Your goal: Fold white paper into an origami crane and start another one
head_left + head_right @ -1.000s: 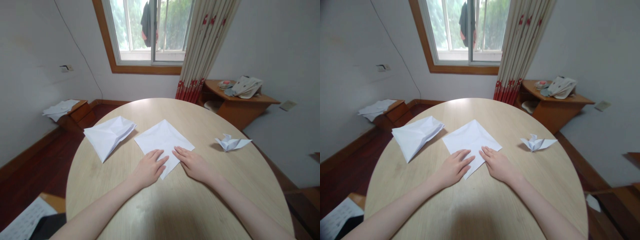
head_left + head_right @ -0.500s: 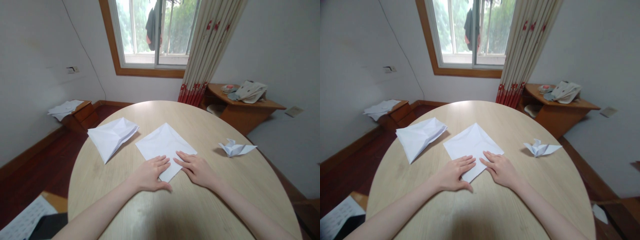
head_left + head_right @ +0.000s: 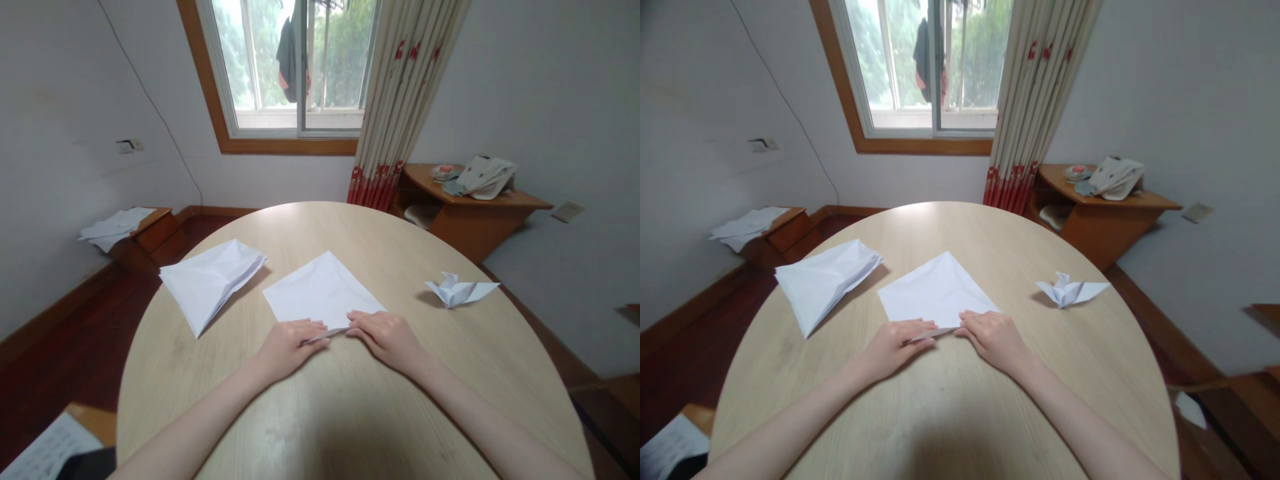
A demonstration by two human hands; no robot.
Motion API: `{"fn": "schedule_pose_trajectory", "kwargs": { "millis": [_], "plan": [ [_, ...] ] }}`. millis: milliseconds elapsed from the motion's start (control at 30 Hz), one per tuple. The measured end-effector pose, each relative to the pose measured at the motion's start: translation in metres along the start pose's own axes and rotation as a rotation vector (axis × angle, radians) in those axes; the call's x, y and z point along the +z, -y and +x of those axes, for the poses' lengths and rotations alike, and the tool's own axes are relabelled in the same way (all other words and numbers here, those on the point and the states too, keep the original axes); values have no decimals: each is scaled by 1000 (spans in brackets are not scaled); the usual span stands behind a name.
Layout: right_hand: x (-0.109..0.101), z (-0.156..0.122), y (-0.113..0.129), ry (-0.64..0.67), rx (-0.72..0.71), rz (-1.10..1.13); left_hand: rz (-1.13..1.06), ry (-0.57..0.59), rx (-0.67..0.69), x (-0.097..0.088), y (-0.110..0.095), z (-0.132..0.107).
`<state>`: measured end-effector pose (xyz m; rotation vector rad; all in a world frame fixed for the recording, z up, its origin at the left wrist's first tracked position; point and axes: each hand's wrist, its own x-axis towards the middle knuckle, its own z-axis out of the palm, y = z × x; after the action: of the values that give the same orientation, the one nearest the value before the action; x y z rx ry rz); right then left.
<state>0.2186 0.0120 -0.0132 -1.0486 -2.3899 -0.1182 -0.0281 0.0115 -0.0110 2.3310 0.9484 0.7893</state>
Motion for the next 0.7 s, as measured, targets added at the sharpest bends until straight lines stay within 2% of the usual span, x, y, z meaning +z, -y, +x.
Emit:
{"fn": "schedule_pose_trajectory", "kwargs": {
  "millis": [100,167,333,433,600,700],
  "plan": [
    [0,0,0,13,46,105,13,-100,-248,-1,-2,0],
    [0,1,1,6,71,167,16,-179,-327,-2,-2,1],
    [1,5,3,0,143,217,-53,-285,-344,-4,-4,3],
    [1,6,1,59,199,168,-35,-322,-338,-5,-5,4],
    [4,7,-3,141,207,80,-14,-380,-241,-6,-4,5],
    [5,6,-4,192,199,4,54,-407,-240,-6,-3,6]
  ]
}}
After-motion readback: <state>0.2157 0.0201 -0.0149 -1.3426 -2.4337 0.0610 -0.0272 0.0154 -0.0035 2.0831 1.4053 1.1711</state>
